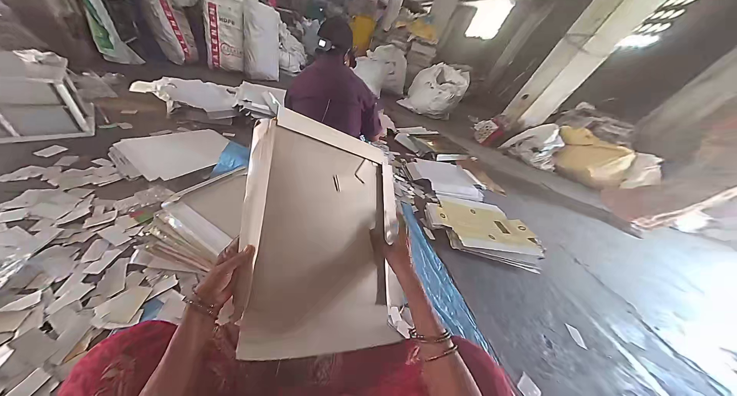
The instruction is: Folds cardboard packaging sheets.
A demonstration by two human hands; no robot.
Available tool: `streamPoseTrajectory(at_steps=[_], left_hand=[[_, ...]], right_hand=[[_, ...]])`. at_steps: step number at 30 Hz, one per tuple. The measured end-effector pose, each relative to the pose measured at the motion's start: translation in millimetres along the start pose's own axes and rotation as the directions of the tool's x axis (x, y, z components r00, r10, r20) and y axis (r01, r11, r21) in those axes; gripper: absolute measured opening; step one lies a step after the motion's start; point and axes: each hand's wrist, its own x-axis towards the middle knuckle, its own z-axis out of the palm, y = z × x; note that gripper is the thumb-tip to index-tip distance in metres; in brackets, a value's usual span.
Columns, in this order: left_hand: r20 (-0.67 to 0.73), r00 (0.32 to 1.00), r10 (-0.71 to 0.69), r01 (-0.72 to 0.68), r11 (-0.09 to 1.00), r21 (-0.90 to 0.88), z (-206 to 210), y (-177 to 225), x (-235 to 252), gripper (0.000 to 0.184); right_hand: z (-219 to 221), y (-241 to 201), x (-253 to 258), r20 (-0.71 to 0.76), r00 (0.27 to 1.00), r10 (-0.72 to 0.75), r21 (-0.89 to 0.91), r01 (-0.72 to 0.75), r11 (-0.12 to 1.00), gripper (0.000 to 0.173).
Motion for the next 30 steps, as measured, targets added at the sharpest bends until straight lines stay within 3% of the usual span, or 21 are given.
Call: streamPoseTrajectory(at_steps=[6,12,16,19,21,23,25,28,30], left_hand=[[0.041,0.999,0.020,-0.019,0.999,-0.034,-6,3,-8,0.046],[-0.133,0.982,0.134,-0.094,0.959,0.269,-25,-12,14,0.052],[-0.183,0.964,0.191,-0.130,0.945,0.301,-27,-22,19,0.055],[-0.211,0.939,0.271,-0.154,0.881,0.448,-13,-10,20,0.058],[-0.194,0.874,0.445,-0.235,0.739,0.632,3,9,22,0.070],[-0.115,0.742,0.661,-0.298,0.478,0.827,25,37,25,0.080],[0.070,0.611,0.789,-0.338,0.179,0.924,56,70,28,0.087],[0.356,0.499,0.790,-0.381,-0.169,0.909,105,116,33,0.091],[0.502,0.436,0.747,-0.412,-0.330,0.849,128,146,40,0.095]], right_hand=[[-6,2,-5,0.033,0.995,0.093,0.219,-0.098,0.971,0.081],[-22,-8,-2,-0.251,0.965,-0.082,0.463,0.194,0.865,0.062],[-26,-28,-11,-0.309,0.946,-0.095,0.479,0.241,0.844,0.029],[-30,-28,-11,-0.286,0.957,-0.057,0.525,0.206,0.826,0.026],[-34,-40,-7,-0.274,0.962,0.005,0.585,0.163,0.794,0.027],[-32,-59,-1,-0.281,0.960,0.006,0.610,0.173,0.773,0.029],[-23,-74,5,-0.312,0.947,-0.071,0.592,0.253,0.765,0.027],[-10,-95,1,-0.339,0.919,-0.201,0.540,0.365,0.758,0.027],[-8,-100,-12,-0.324,0.912,-0.252,0.528,0.395,0.752,0.025]])
